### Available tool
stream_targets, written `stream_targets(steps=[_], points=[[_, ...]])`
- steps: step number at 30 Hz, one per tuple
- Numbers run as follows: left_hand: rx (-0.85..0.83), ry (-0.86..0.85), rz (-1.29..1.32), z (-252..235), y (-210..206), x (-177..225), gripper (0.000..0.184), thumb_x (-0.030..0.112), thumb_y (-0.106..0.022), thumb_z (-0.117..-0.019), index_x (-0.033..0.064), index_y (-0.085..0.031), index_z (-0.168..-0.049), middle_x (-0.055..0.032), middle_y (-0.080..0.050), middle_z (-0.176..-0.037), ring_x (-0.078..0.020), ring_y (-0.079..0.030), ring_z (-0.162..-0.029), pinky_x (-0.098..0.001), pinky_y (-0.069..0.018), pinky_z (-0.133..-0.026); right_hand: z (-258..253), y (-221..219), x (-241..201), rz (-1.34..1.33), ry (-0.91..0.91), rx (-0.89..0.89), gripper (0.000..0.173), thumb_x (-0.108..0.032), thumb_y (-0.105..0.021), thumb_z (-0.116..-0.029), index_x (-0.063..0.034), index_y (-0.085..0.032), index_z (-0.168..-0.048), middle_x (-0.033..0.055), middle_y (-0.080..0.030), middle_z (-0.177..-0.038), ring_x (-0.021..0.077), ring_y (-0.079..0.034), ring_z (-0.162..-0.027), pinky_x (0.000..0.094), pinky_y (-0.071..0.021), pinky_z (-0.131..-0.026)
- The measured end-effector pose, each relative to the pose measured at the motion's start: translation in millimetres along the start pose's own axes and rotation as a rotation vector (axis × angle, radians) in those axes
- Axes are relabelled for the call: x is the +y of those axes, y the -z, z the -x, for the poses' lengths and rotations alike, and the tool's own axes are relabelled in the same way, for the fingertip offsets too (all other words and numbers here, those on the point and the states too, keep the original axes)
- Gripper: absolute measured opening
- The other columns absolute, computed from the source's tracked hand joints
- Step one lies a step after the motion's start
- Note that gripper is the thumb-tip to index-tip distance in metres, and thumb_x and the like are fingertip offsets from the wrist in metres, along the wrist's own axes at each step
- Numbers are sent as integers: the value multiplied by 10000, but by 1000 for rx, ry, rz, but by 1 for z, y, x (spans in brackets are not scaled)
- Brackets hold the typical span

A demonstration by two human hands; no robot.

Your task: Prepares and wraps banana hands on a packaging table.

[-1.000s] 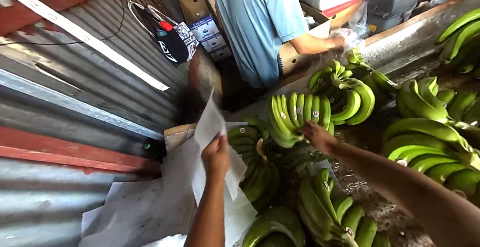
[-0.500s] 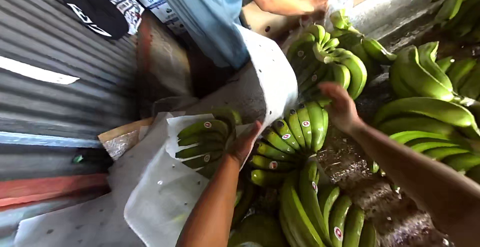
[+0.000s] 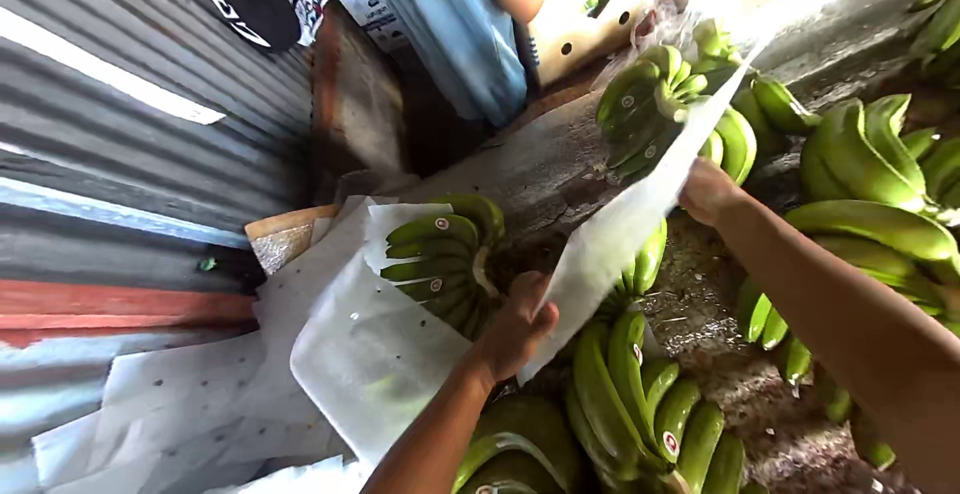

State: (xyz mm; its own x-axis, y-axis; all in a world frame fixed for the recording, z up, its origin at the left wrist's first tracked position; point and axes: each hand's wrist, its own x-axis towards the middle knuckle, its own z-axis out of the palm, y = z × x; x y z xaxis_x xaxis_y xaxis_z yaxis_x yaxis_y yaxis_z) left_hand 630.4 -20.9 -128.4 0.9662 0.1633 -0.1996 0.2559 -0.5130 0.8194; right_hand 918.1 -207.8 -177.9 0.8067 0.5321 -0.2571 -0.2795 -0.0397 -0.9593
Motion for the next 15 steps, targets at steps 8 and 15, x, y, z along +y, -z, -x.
stream_targets(steps=[8, 15], points=[[-96, 282, 239, 29, -27, 25, 511, 242, -313, -1118, -38, -371, -1541, -197, -388, -1598, -214, -361, -1494, -354, -268, -1238, 38, -8, -7, 447, -61, 32, 218, 9, -600, -997, 67, -560, -1203, 148, -607, -1024, 165, -595, -897, 385, -520, -826], [-127, 633, 437, 27, -31, 10, 602, 439, -227, -1120, 45, -393, -1544, -153, -469, -1538, -201, -464, -1404, -411, -368, -1171, 38, 15, -3, 608, -5, -109, 225, -135, -765, -924, 38, -661, -1024, 129, -660, -879, 202, -607, -773, 447, -527, -736]])
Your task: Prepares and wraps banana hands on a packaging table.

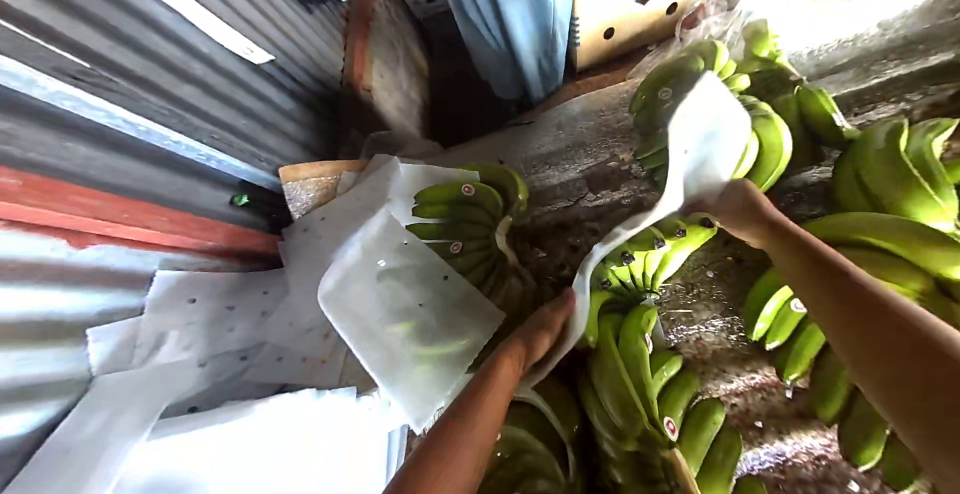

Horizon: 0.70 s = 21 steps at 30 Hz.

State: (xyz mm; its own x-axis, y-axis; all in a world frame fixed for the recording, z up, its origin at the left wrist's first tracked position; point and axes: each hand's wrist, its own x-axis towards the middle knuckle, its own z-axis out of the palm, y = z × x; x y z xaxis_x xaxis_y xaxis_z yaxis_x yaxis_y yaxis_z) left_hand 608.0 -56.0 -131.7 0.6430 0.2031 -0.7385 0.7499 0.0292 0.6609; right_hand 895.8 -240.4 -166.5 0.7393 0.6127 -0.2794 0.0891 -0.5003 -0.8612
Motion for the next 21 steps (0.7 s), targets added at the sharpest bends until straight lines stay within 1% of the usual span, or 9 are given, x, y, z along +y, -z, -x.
stream_targets(steps=[2, 4, 7, 9, 12, 14, 16, 19, 21], points=[[11, 72, 63, -11, 2, -2, 622, 502, -227, -1105, 41, -535, -1385, -133, -618, -1275, -175, -607, -1146, -392, -511, -977, 28, 9, 34, -97, 52, 137, 292, -114, -771, -865, 29, -649, -1088, 63, -683, -919, 93, -647, -813, 331, -574, -756], [-36, 65, -8, -14, 10, 3, 586, 440, -247, -1122, -1, -577, -1324, -150, -635, -1201, -184, -617, -1080, -397, -509, -955, 47, 8, 55, -98, 35, 250, 334, -88, -751, -879, 67, -632, -1150, 98, -699, -1030, 96, -676, -952, 322, -581, -881], [47, -63, 105, -15, 23, 6, 281, 153, -333, -1111, 33, -584, -1150, -3, -603, -899, -38, -589, -782, -230, -529, -733, 48, -2, 36, 197, -184, 275, 377, -212, -682, -992, 113, -646, -1178, 299, -679, -1118, 398, -660, -1091, 582, -487, -993], [168, -27, 378, -33, 26, 14, 383, 231, -225, -1135, 36, -539, -1235, -50, -613, -947, -108, -605, -815, -301, -542, -734, 42, -8, 25, 222, -323, 286, 497, -270, -690, -987, 89, -575, -1311, 320, -648, -1194, 448, -640, -1121, 621, -477, -993], [314, 78, 618, -47, 29, 24, 492, 399, -195, -1129, 83, -482, -1373, -138, -607, -1176, -235, -606, -1022, -452, -529, -853, 39, -27, 25, 200, -163, 353, 645, -123, -704, -940, 24, -416, -1498, 310, -604, -1283, 448, -625, -1143, 585, -511, -970], [374, 17, 378, -41, 30, 19, 395, 217, -271, -1136, 22, -453, -1427, -181, -573, -1307, -246, -580, -1153, -444, -505, -958, 44, -46, 16, 268, 118, 209, 632, -61, -700, -913, 48, -443, -1481, 332, -504, -1416, 458, -529, -1301, 552, -472, -1078], [417, -65, -172, -36, 33, 20, 352, 63, -464, -1066, -44, -502, -1399, -238, -581, -1349, -302, -576, -1242, -458, -473, -1056, 38, -66, 16, 394, 503, -19, 510, 3, -716, -841, -21, -647, -1346, 276, -573, -1395, 452, -500, -1349, 580, -403, -1141], [626, -155, -941, -26, 35, 33, 318, 63, -535, -1005, 31, -626, -1308, -246, -620, -1297, -422, -656, -1121, -580, -544, -891, 23, -88, 17, 637, 802, -370, 515, 62, -706, -806, -139, -712, -1280, 172, -591, -1435, 415, -479, -1401, 625, -307, -1193], [772, -242, -1063, -42, 49, 29, 317, 62, -599, -975, 93, -672, -1282, -214, -587, -1367, -437, -585, -1222, -607, -499, -940, 16, -95, 21, 664, 896, -420, 495, 47, -714, -795, -149, -722, -1249, 142, -622, -1396, 389, -524, -1362, 593, -390, -1153]])
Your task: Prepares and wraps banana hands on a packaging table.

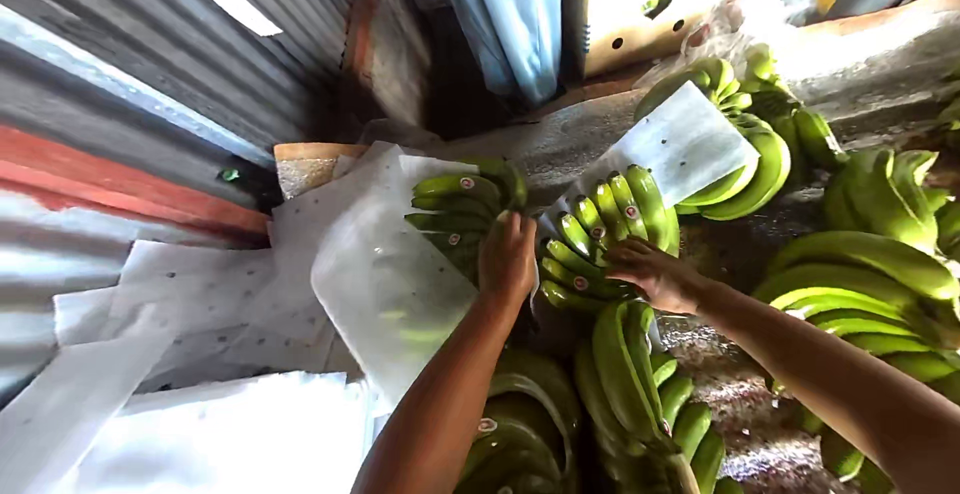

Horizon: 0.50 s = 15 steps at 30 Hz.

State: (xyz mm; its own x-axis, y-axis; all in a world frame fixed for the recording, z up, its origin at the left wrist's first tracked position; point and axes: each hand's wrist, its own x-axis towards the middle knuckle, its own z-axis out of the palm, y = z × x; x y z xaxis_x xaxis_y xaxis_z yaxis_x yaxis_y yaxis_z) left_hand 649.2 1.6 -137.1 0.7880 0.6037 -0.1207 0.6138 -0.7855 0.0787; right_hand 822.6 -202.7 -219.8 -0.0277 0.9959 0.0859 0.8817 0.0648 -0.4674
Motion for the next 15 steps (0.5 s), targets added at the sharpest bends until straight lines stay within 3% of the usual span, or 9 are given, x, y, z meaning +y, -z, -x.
stream_targets(steps=[2, 3, 4, 6, 8, 10, 13, 15], points=[[-23, 45, 28, -21, -8, -13, 455, 90, -638, -960, 198, -623, -1402, -152, -379, -1613, -479, -348, -1443, -712, -307, -1081, -3, -1, 4, -37, 8, 13, 548, 17, -732, -764, -143, -696, -1287, 147, -620, -1392, 388, -540, -1342, 568, -486, -1069], [-62, 73, 47, -31, -6, -17, 526, 95, -651, -948, 259, -591, -1445, -135, -254, -1678, -502, -249, -1491, -761, -244, -1092, -4, 1, 6, -47, 4, -8, 616, 18, -761, -726, -136, -674, -1316, 151, -606, -1404, 391, -532, -1345, 563, -491, -1060], [-105, 91, 64, -39, -2, -20, 573, 78, -660, -934, 287, -573, -1460, -139, -179, -1701, -529, -227, -1490, -799, -228, -1074, -2, 2, 8, -43, 1, -42, 648, 41, -759, -716, -120, -661, -1336, 156, -598, -1410, 391, -522, -1351, 554, -484, -1069], [-156, 112, 142, -46, 4, -37, 679, 23, -683, -886, 297, -538, -1491, -196, -175, -1690, -557, -373, -1406, -798, -343, -1003, 6, -5, 18, 31, 67, -27, 542, 64, -713, -782, -77, -679, -1303, 172, -640, -1355, 384, -566, -1316, 518, -485, -1082], [-168, 116, 220, -48, 15, -66, 751, 10, -685, -880, 280, -464, -1545, -229, -289, -1642, -513, -517, -1311, -718, -469, -946, 8, -13, 30, 129, 187, 104, 344, 41, -660, -867, -43, -718, -1196, 168, -710, -1208, 363, -656, -1191, 476, -525, -1037], [-135, 126, 299, -43, 25, -96, 746, -8, -632, -911, 239, -407, -1579, -230, -485, -1510, -479, -551, -1284, -696, -468, -977, -4, -6, 29, 188, 220, 160, 232, -22, -610, -936, -22, -715, -1143, 172, -726, -1128, 360, -694, -1102, 468, -569, -964], [-98, 209, 403, -24, 46, -129, 680, 17, -516, -1013, 223, -300, -1623, -259, -567, -1419, -472, -574, -1263, -658, -440, -1028, -49, 27, -1, 101, -25, -8, 268, -85, -632, -985, 26, -697, -1220, 228, -699, -1206, 408, -659, -1178, 530, -528, -1015], [-76, 255, 425, -11, 53, -147, 665, 39, -462, -1051, 236, -230, -1642, -226, -498, -1509, -439, -533, -1331, -617, -418, -1081, -91, 44, -28, -50, -309, -108, 316, -154, -648, -1006, 15, -667, -1272, 231, -655, -1266, 392, -612, -1233, 552, -477, -1060]])
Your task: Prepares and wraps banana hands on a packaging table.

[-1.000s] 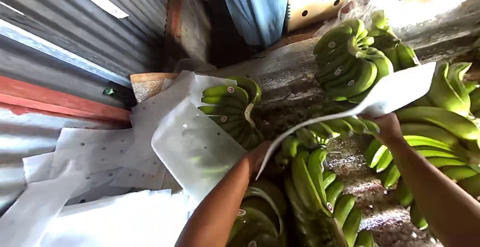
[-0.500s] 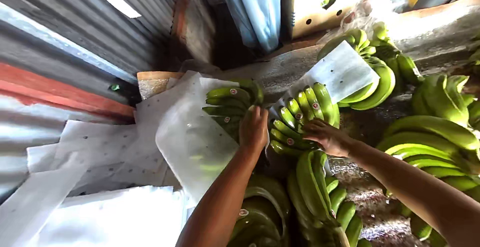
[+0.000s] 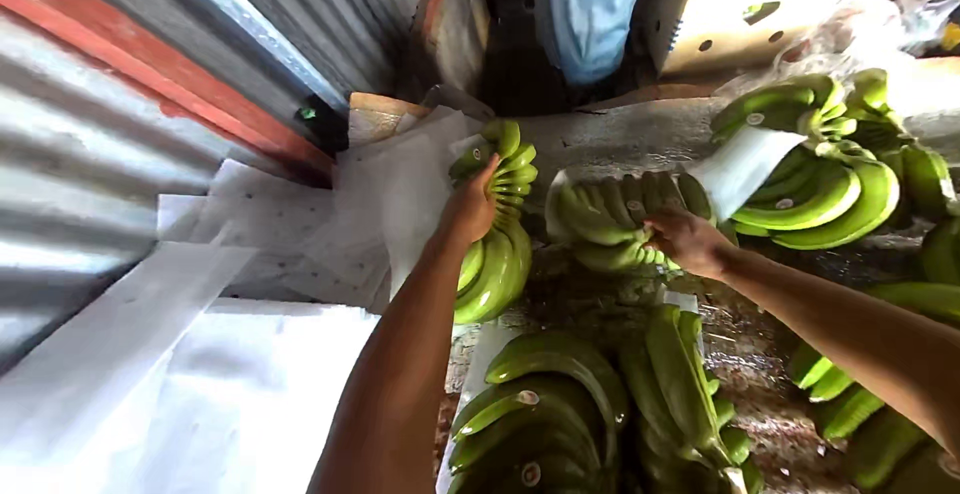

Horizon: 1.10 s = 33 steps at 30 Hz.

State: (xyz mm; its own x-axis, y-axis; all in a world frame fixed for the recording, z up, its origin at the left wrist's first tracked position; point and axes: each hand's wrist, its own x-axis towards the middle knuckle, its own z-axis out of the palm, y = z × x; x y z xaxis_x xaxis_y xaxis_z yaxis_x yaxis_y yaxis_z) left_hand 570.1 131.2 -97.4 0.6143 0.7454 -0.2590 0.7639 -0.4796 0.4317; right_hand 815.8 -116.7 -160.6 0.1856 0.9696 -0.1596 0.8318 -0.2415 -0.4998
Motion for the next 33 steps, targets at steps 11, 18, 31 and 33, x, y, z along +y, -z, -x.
stream_targets(steps=[11, 18, 31, 33], points=[[141, 377, 311, 39, -27, -80, 887, 600, -539, -993, 176, -128, -1656, -273, -75, -1683, -540, -106, -1522, -823, -176, -1089, -80, -22, -130, -583, -489, 211, 404, -224, -631, -1031, 2, -598, -1364, 253, -633, -1307, 377, -596, -1234, 555, -449, -1058], [145, 415, 224, 100, -1, -43, 653, 132, -567, -1002, 72, -302, -1596, -264, -639, -1286, -418, -628, -1198, -574, -496, -1003, -18, -17, -208, -643, -107, 259, 620, -185, -622, -1010, -9, -375, -1551, 252, -422, -1555, 364, -492, -1380, 468, -472, -1084], [380, 591, -143, 358, 79, -248, 1122, 492, -828, -818, 201, -143, -1658, -252, 12, -1696, -546, -5, -1531, -878, -69, -1064, 155, 18, -229, -899, -69, 365, 1156, 115, -672, -848, -368, 17, -1641, 143, -582, -1358, 214, -728, -919, 394, -644, -731], [407, 682, -107, 384, 87, -285, 867, 453, -673, -968, 164, -214, -1644, -285, -197, -1656, -554, -251, -1479, -818, -224, -1071, 204, 25, -204, -933, -68, 394, 996, 130, -614, -867, -275, -125, -1634, 52, -668, -1220, 134, -741, -876, 319, -649, -723]])
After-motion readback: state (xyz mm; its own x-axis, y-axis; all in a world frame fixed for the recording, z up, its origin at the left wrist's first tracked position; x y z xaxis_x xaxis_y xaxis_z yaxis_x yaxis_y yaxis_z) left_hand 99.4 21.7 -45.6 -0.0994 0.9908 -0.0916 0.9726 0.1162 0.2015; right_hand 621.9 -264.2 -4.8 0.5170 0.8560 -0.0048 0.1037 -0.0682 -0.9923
